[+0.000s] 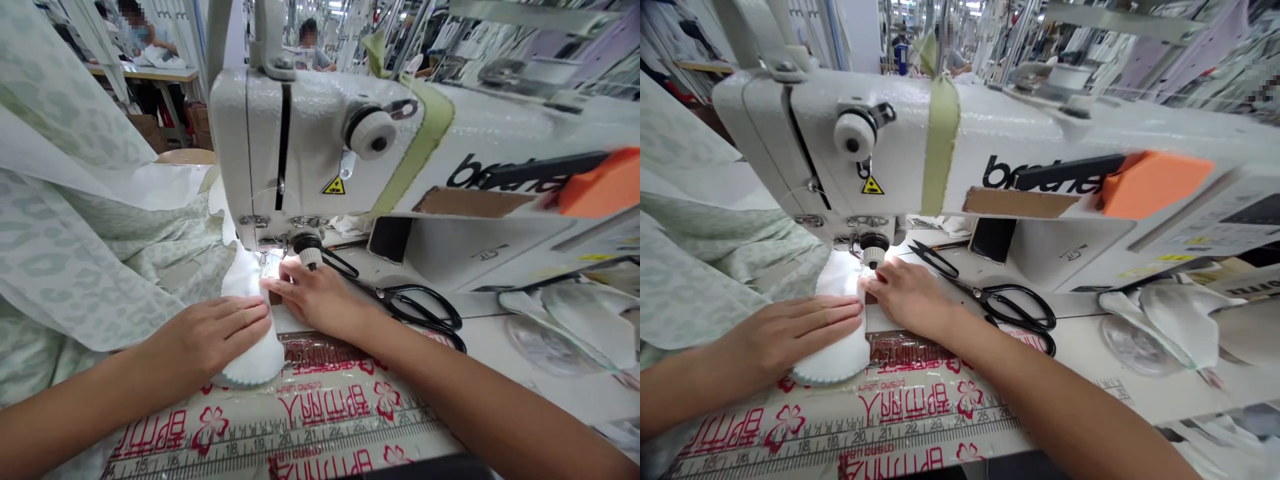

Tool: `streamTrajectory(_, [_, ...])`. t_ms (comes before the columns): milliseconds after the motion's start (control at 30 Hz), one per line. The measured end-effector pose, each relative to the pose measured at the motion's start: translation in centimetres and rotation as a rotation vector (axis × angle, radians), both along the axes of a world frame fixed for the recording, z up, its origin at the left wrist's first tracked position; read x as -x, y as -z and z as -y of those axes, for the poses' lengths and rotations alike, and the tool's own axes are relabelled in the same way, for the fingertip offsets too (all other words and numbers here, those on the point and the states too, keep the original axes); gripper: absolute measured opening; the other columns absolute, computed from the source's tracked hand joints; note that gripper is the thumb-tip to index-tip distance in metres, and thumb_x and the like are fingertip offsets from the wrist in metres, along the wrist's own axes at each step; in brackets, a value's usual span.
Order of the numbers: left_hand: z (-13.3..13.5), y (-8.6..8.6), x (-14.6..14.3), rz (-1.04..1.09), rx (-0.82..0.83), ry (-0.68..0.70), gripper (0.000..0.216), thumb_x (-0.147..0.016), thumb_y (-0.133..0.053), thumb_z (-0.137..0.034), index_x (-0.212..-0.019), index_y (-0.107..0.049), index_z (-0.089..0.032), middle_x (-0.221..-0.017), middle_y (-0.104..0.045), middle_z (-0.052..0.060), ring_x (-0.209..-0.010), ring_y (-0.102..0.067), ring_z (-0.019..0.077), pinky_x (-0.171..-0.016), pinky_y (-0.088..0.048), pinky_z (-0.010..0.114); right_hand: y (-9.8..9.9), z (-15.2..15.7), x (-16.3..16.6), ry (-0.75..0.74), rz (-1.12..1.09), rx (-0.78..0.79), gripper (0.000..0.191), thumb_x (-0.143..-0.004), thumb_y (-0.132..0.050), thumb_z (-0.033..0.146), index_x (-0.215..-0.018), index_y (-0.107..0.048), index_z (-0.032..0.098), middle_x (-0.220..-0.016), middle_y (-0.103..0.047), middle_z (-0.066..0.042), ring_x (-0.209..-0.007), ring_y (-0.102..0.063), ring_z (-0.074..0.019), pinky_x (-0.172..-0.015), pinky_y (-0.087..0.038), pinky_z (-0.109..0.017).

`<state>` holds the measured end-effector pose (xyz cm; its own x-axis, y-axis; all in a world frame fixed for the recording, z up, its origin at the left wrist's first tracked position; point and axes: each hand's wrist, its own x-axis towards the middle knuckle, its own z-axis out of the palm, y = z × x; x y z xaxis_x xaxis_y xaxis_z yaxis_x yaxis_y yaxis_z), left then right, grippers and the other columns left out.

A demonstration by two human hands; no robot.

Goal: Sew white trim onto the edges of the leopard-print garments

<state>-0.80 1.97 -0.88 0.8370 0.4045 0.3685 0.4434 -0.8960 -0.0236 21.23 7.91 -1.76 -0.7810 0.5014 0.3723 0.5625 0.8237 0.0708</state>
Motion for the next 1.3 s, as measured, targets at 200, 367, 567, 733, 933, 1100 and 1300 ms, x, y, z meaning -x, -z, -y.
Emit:
streamTrajectory(200, [-0.4, -0.1, 0.6, -0.072, -0.079, 0.084, 0.036, -0.094, -0.026, -0.004, -0.117, -0.054, -0.006, -0.119, -0.061, 0.012, -0.120, -0.048, 0.0213, -0.105, -0.037, 0.034, -0.2, 0.9, -0.1, -0.131, -0.036, 0.031, 0.024, -0.091, -0.041, 0.020, -0.096, -0.065, 0.018, -0.087, -0.058, -0.004, -0.081, -0.049, -0.0165, -0.065, -0.039, -0.028])
streamTrajectory(367, [-1.7, 0.6, 1.6, -0.030, -0.001, 0.091, 0.037, -0.095, -0.026, -0.007, -0.123, -0.050, -0.008, -0.127, -0.056, 0.010, -0.126, -0.042, 0.0184, -0.107, -0.033, 0.031, -0.2, 0.8, 0.3, -0.072, 0.010, 0.068, 0.024, -0.090, -0.042, 0.022, -0.097, -0.064, 0.019, -0.089, -0.059, -0.004, -0.083, -0.051, -0.0177, -0.061, -0.038, -0.029])
streamTrajectory(567, [-1.6, 1.1, 1.4, -0.027, -0.004, -0.007, 0.039, -0.093, -0.029, -0.004, -0.127, -0.047, -0.009, -0.131, -0.052, 0.011, -0.125, -0.043, 0.0190, -0.103, -0.039, 0.033, -0.9, 0.7, 0.4, -0.035, 0.091, 0.079, 0.027, -0.089, -0.040, 0.019, -0.102, -0.063, 0.015, -0.099, -0.058, -0.010, -0.088, -0.050, -0.0204, -0.070, -0.042, -0.033])
streamTrajectory(733, [2.5, -1.9, 1.8, -0.068, -0.172, -0.095, 0.034, -0.093, -0.030, -0.006, -0.109, -0.060, -0.006, -0.115, -0.061, 0.015, -0.110, -0.054, 0.0251, -0.094, -0.045, 0.040, -3.2, 3.7, 0.4, -0.192, 0.153, 0.114, 0.019, -0.088, -0.045, 0.023, -0.087, -0.062, 0.012, -0.091, -0.059, -0.011, -0.088, -0.051, -0.0223, -0.075, -0.044, -0.036])
streamTrajectory(933, [5.0, -1.1, 3.0, -0.270, -0.307, -0.262, 0.028, -0.088, -0.038, -0.002, -0.102, -0.062, -0.005, -0.102, -0.065, 0.014, -0.094, -0.059, 0.0256, -0.086, -0.048, 0.042, -2.9, 7.3, 1.5, -0.276, 0.257, -0.141, 0.010, -0.076, -0.052, 0.003, -0.073, -0.060, 0.010, -0.071, -0.055, -0.010, -0.065, -0.050, -0.0207, -0.052, -0.040, -0.032])
streamTrajectory(1100, [5.0, 0.0, 2.2, -0.201, -0.278, -0.232, 0.013, -0.087, -0.049, -0.006, -0.087, -0.061, -0.011, -0.081, -0.062, 0.006, -0.076, -0.056, 0.0177, -0.075, -0.049, 0.035, -1.7, 6.0, 2.0, -0.232, 0.053, -0.014, 0.016, -0.076, -0.044, 0.001, -0.073, -0.056, 0.012, -0.069, -0.053, -0.007, -0.063, -0.047, -0.0186, -0.053, -0.043, -0.031])
streamTrajectory(1300, [6.7, -0.3, -0.4, -0.143, -0.096, -0.362, 0.010, -0.088, -0.053, -0.020, -0.083, -0.058, -0.013, -0.079, -0.057, 0.006, -0.071, -0.052, 0.0202, -0.058, -0.042, 0.033, -1.1, 4.8, 2.0, -0.243, -0.100, 0.298, 0.016, -0.087, -0.040, 0.007, -0.089, -0.056, 0.011, -0.081, -0.054, -0.008, -0.075, -0.048, -0.0175, -0.069, -0.048, -0.031])
